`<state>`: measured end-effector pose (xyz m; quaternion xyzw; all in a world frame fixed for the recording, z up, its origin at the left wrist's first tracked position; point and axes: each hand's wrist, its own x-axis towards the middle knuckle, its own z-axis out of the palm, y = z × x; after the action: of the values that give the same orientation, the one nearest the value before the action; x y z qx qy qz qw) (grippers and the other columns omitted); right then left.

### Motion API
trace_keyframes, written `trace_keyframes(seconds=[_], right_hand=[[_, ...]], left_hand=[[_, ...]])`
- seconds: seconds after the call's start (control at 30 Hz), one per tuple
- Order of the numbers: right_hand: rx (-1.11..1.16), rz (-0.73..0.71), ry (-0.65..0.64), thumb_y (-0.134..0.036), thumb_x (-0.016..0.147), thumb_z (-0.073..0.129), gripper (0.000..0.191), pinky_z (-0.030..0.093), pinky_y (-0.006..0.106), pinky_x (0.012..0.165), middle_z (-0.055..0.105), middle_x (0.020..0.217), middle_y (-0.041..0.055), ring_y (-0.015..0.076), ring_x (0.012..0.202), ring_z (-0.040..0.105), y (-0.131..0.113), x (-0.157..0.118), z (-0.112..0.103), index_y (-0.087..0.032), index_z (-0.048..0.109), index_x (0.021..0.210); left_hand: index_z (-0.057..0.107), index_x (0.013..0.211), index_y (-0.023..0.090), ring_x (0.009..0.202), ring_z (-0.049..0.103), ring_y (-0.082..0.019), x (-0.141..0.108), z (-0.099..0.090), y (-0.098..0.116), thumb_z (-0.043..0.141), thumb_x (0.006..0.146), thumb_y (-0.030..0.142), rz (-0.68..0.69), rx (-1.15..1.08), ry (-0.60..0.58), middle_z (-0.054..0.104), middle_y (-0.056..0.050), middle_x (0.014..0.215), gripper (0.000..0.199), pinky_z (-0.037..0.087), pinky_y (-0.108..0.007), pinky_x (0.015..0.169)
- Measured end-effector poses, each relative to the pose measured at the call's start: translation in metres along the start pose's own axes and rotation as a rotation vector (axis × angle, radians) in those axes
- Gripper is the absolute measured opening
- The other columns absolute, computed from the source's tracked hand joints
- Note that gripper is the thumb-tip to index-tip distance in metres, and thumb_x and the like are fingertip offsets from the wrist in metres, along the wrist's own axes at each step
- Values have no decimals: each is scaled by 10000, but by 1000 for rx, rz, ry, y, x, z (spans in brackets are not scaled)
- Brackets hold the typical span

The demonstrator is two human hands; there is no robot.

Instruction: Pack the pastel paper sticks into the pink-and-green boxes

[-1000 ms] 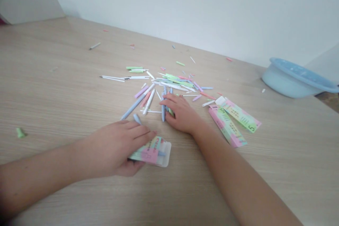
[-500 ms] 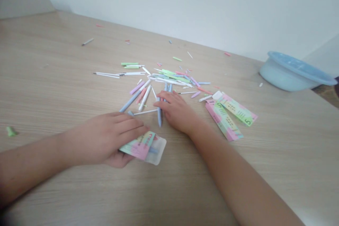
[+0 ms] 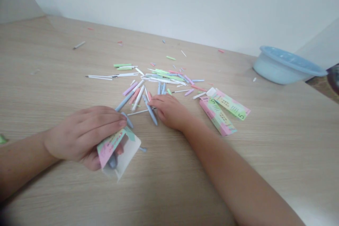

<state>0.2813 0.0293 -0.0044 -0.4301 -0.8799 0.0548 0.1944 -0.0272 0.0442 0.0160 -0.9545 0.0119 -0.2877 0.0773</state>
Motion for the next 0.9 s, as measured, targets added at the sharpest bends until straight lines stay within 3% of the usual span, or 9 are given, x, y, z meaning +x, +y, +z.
trace_keyframes(seconds=[0.2,0.33,0.47,0.57,0.7,0.8,0.9], right_hand=[[12,26,25,-89,955,458,420,414,470,1175,697,1379,110,263,1325,599,0,-1,-1,-191,695,1286],[21,67,52,-166,1027,438,371,374,540,1197,689,1395,115,284,1315,605,-3,-1,-4,-207,660,1321],[21,78,92,-274,1085,439,342,381,548,1194,684,1394,127,287,1312,606,-11,11,-3,-212,634,1359],[17,50,105,-250,1067,476,313,449,473,1144,696,1359,132,268,1290,613,-18,29,3,-204,665,1313],[-2,-14,32,-167,1021,517,289,448,432,1143,709,1311,123,252,1263,620,-23,65,12,-191,707,1238],[-32,-46,-46,-114,974,556,334,449,431,1135,706,1302,153,263,1253,620,-21,95,17,-137,695,1277],[-64,-102,-175,-141,982,587,266,459,439,1115,726,1261,148,272,1214,642,-19,119,18,-140,740,1200]], left_hand=[[592,1360,96,1037,709,-296,17,4,17,591,916,382,89,-20,-154,745,-137,1146,528,568,-453,952],[624,1343,125,967,679,-269,26,9,31,592,917,376,38,-128,-317,723,-96,1108,495,548,-437,906],[636,1320,156,891,652,-256,29,14,37,650,877,409,-53,-191,-381,710,-79,1042,511,525,-426,807],[623,1331,161,902,647,-260,30,16,37,696,847,438,-98,-222,-413,712,-70,1059,563,520,-434,809],[606,1346,157,960,644,-271,30,18,37,718,832,482,-119,-223,-426,711,-73,1116,618,513,-445,854],[599,1357,157,962,643,-270,30,19,38,723,822,492,-121,-202,-419,709,-70,1115,643,501,-448,821],[607,1351,152,961,643,-269,30,18,38,732,813,499,-111,-193,-418,706,-80,1113,652,486,-447,781]])
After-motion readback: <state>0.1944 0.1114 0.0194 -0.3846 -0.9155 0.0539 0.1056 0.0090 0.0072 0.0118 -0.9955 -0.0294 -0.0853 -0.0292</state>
